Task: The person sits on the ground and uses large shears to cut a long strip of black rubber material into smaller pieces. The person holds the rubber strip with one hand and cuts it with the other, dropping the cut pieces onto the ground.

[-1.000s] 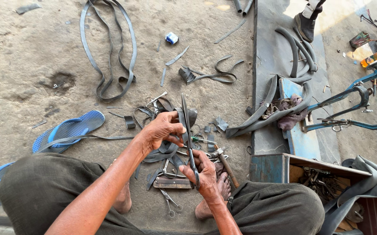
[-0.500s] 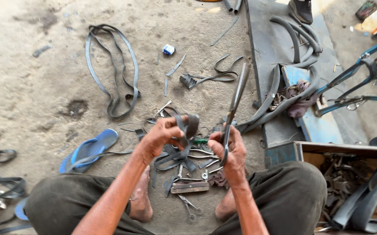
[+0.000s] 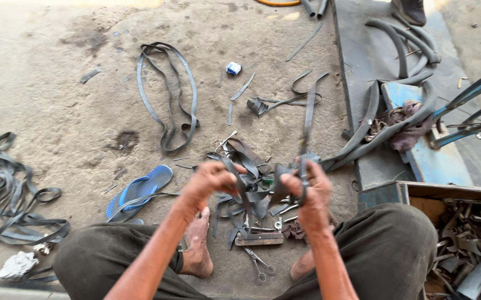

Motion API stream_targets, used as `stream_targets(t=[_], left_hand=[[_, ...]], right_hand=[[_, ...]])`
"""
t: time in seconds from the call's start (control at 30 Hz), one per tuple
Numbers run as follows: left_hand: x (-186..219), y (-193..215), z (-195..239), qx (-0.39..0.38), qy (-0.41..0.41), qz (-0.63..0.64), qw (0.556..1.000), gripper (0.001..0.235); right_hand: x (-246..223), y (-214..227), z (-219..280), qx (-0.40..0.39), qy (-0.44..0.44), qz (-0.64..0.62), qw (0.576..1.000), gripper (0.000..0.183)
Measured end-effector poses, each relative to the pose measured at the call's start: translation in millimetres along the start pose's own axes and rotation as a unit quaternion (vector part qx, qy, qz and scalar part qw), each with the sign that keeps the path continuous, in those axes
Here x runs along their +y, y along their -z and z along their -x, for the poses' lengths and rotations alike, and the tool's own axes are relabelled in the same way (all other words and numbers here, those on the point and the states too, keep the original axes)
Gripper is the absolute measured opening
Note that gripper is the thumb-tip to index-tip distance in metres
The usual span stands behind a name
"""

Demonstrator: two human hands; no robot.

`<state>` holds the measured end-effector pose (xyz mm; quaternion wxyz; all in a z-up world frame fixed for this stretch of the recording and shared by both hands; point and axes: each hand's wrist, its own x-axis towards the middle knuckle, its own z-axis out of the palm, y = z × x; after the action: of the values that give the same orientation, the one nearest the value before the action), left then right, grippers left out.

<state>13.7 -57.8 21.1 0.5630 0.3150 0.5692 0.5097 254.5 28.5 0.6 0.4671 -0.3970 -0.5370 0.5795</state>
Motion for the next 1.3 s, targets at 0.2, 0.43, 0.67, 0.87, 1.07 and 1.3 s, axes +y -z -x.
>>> stream_targets(t=[0.2,0.43,0.67,0.87,1.07,1.3], left_hand=[[101,70,22,0.127,-0.174,0.047,0.975,0.020],[250,98,71,0.175,-0.371,-0.191,0.892,0.028],[231,80,67,0.180,-0.257,-0.373,0.873,0.027],[223,74,70,0.185,-0.228,-0.404,0.866,0.028],[241,76,78,0.198,-0.203,-0.380,0.881,0.031],[108,51,55,0.062,-0.005,-0.207,0.976,0.046]], right_hand=[[-33,29,-8,0.101,0.110,-0.067,0.987,0.045],[-46,54,-9,0.139,0.165,-0.206,0.955,0.045],[-59,65,-1,0.150,0.210,-0.196,0.946,0.039],[-82,74,11,0.136,0.231,-0.224,0.937,0.035],[-117,70,3,0.066,0.199,-0.327,0.921,0.036],[-157,88,-49,0.040,0.282,-0.271,0.919,0.021]])
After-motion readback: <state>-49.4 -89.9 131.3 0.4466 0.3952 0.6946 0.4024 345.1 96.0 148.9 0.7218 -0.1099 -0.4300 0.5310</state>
